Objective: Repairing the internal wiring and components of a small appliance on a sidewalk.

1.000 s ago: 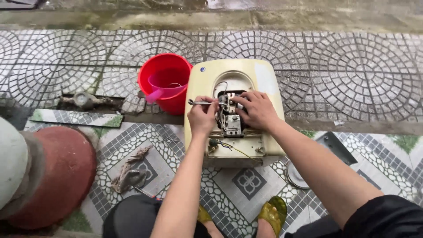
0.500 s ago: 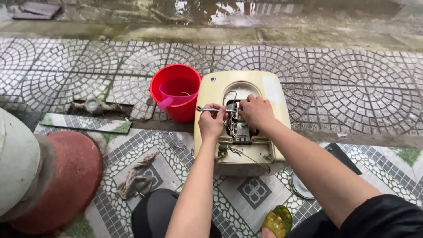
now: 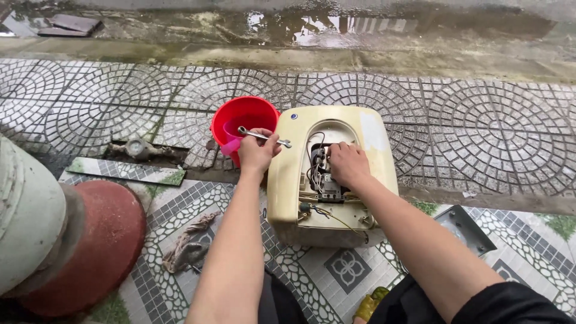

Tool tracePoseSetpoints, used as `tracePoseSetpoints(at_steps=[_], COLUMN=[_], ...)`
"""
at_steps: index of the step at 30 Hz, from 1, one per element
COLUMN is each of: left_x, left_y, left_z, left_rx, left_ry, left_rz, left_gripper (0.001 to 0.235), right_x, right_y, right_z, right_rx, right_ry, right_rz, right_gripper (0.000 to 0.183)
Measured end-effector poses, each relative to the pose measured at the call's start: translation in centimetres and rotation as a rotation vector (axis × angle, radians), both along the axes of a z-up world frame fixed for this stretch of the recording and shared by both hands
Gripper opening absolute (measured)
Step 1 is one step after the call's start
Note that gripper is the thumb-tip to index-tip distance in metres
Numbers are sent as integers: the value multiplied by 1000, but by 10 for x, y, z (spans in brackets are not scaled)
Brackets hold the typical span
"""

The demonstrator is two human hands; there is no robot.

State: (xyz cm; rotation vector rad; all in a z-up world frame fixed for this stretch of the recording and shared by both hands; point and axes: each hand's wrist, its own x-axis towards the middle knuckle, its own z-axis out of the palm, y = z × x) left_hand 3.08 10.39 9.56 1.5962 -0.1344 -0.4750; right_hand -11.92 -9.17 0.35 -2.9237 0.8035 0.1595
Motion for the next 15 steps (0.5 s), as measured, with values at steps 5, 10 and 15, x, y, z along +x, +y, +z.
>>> tracePoseSetpoints(at_steps=[5, 10, 15], left_x=[1, -18, -24], left_y=[-4, -24, -40], left_z=[-17, -4, -10], left_rx=[-28, -129, -130], left_ry=[25, 51, 58], left_rz=[47, 1, -106], left_gripper=[21, 29, 20], right_x=[-7, -3, 1], right_y=[11, 12, 14], right_z=[25, 14, 18], right_rx=[42, -11, -21], right_ry=[-34, -23, -4], right_rz=[-37, -15, -8], right_gripper=[22, 23, 24])
